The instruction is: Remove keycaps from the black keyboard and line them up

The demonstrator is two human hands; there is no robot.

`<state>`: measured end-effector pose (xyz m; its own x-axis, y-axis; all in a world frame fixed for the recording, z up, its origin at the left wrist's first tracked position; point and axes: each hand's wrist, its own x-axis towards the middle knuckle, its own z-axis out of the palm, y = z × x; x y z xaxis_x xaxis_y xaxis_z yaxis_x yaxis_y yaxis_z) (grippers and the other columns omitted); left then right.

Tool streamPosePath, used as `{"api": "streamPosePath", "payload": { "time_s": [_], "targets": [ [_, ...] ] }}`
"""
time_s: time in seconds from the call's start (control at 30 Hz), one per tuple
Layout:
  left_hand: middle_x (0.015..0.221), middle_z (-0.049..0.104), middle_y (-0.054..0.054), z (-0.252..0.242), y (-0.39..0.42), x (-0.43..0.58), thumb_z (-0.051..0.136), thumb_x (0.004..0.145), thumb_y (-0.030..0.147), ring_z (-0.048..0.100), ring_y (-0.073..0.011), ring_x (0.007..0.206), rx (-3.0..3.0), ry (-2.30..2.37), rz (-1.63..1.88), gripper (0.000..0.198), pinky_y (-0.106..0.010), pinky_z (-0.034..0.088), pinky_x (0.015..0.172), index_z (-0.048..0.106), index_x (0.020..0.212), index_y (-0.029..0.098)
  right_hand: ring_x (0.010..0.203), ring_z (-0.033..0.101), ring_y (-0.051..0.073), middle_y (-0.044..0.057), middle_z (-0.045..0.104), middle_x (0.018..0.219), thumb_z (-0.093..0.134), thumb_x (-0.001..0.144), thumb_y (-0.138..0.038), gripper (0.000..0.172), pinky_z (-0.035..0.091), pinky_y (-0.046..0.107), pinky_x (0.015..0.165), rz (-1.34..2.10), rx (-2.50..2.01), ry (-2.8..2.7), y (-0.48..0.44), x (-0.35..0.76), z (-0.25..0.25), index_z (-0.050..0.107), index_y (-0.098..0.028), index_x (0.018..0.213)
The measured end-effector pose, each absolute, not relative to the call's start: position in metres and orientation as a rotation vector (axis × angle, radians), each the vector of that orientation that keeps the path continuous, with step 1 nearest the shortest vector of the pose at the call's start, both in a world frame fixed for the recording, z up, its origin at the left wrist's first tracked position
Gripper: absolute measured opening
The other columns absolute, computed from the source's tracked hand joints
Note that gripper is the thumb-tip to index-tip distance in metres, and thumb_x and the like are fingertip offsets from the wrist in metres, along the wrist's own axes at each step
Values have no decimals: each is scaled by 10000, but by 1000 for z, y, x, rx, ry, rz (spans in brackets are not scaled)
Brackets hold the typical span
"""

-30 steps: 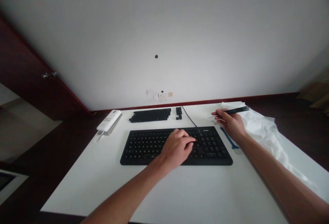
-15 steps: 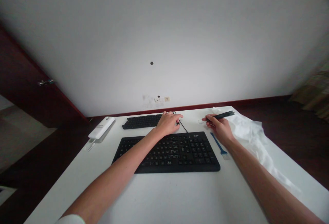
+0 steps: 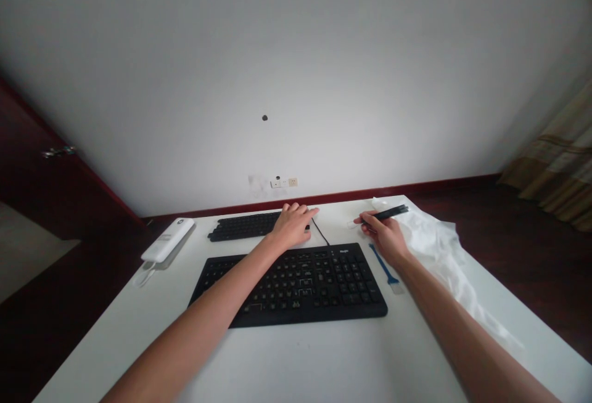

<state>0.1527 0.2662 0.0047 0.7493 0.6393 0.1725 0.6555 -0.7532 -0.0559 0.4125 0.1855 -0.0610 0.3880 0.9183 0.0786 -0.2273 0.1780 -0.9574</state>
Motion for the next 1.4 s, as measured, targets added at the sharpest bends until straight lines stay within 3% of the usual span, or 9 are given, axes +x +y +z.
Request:
{"api": "streamPosePath", "payload": {
  "time_s": [0.3,0.4,0.57,0.7,1.0,1.2,1.4],
  "targets": [
    [1441,584,-47,-8,174,99,616,974,614,527,-266,1305,-3109,-1087,-516,602,-456,429,1132,528,1494,322,629,601,157,78,791,849,883,757,-503,318,533,264,546,896,-1129,-823,185,413,-61,784,-209,824],
    [1573,489,-48,-17,155,79,567,965,691,438,-290,1441,-3143,-1143,-547,653,-489,358,1227,534,1503,321,624,595,147,81,790,848,904,736,-499,333,532,242,526,909,-1136,-808,183,411,-58,785,-197,812],
    [1708,316,-50,-21,155,75,504,911,819,313,-360,1552,-3235,-1147,-487,836,-599,205,1298,413,1595,349,622,604,129,85,788,862,949,678,-456,354,549,189,508,911,-1166,-733,182,408,-56,797,-174,829],
    [1711,312,-39,-22,156,73,464,947,789,304,-348,1559,-3244,-1162,-608,785,-580,187,1309,419,1592,343,621,629,120,70,793,870,954,660,-392,304,579,153,525,900,-1214,-675,183,410,-59,802,-188,825],
    [1665,381,-58,-31,158,70,466,975,698,403,-348,1464,-3187,-1164,-701,718,-569,278,1273,442,1576,307,616,658,154,57,782,855,921,652,-253,212,623,171,492,870,-1274,-540,187,409,-56,778,-245,808],
    [1617,444,-73,-36,157,76,430,999,647,436,-355,1417,-3106,-1199,-716,658,-588,305,1254,486,1541,279,620,662,190,53,780,860,939,652,-334,251,633,266,472,775,-1296,-548,189,405,-53,750,-265,803],
    [1561,481,-134,-31,155,95,561,959,543,413,-380,1433,-3082,-1269,-727,580,-608,290,1258,573,1424,197,639,665,186,61,785,860,978,611,-441,402,611,275,532,745,-1283,-618,187,404,-54,749,-219,855]
  ]
}}
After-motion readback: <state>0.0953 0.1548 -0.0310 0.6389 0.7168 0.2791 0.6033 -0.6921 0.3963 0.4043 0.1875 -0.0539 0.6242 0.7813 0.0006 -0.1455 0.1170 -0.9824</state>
